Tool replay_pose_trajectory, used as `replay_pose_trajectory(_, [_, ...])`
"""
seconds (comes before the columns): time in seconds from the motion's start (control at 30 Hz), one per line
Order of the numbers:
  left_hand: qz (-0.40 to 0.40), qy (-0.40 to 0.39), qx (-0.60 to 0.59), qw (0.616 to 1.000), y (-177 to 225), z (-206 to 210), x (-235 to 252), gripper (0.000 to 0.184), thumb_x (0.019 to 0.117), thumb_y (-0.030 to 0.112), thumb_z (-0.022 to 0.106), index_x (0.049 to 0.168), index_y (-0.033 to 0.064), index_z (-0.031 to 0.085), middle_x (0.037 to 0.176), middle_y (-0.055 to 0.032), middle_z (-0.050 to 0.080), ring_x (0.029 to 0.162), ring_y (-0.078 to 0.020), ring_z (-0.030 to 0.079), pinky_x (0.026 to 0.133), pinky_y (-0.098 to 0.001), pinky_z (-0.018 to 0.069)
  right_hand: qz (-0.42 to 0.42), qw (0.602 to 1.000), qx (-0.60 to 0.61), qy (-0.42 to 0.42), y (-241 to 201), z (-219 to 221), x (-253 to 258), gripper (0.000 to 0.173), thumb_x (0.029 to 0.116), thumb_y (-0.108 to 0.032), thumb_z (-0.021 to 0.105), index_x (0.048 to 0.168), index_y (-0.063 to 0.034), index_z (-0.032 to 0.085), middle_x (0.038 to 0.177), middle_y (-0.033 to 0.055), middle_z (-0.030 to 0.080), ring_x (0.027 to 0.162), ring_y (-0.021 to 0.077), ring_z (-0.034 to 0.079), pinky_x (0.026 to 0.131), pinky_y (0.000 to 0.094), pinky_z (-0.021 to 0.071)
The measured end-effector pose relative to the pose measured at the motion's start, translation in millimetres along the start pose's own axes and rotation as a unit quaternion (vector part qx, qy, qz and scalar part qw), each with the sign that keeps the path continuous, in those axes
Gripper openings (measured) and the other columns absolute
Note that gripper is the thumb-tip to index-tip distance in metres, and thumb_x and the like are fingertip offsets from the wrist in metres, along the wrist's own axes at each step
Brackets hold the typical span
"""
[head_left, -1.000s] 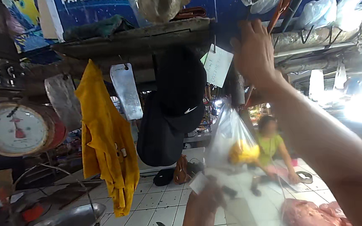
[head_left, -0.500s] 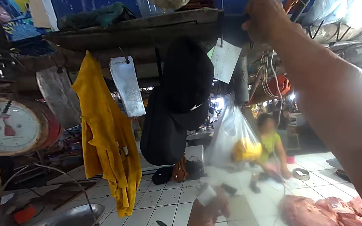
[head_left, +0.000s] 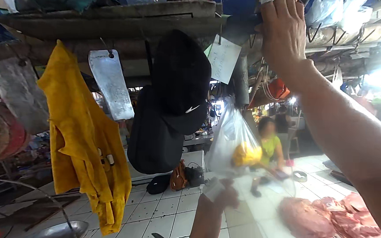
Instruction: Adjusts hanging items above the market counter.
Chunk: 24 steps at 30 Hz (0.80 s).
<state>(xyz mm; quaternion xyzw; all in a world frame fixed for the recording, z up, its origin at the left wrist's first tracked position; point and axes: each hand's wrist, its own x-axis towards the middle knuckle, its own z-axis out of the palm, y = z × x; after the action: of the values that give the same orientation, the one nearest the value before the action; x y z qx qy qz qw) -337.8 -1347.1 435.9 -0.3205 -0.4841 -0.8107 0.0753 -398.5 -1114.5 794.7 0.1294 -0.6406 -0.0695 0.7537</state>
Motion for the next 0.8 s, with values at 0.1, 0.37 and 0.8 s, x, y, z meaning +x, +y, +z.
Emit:
replay_pose_trajectory(0.1, [0.009,-0.002,0.010,1.000,15.4,14.3,6.2,0.036,0.0957,0.016,0.069,0.124,-0.0041,0.060,0.086,-0.0105,0.071,0.074,-0.0175,0.071,0.074,-0.0317,0.0625,0.041,0.994,0.058,-0.081,-7.0,-25.5,-22.2,0.035,0.1078,-0.025,0.047,0.132,-0.0025,0.060,0.129,0.0229,0.063,0.122,0.0414,0.060,0.104,0.0603,0.0438])
replay_pose_trajectory(0.37, [0.035,-0.010,0.020,0.999,-23.5,2.8,11.3,0.039,0.0924,0.020,0.075,0.123,-0.0037,0.067,0.122,-0.0189,0.070,0.118,-0.0283,0.066,0.107,-0.0434,0.0530,0.273,0.789,0.469,-0.288,-57.6,-67.6,-181.7,0.027,0.1040,-0.032,0.061,0.120,-0.0103,0.065,0.095,0.0028,0.073,0.084,0.0116,0.072,0.078,0.0365,0.0633])
replay_pose_trajectory(0.8, [-0.034,-0.001,0.050,0.998,-99.1,7.4,-13.5,0.025,0.0906,0.009,0.076,0.112,-0.0035,0.070,0.107,-0.0154,0.074,0.105,-0.0225,0.071,0.098,-0.0401,0.0580,0.566,0.513,0.614,-0.201,-142.4,-78.6,-343.5,0.027,0.1079,-0.029,0.054,0.128,-0.0109,0.056,0.111,0.0076,0.068,0.096,0.0185,0.070,0.083,0.0393,0.0615])
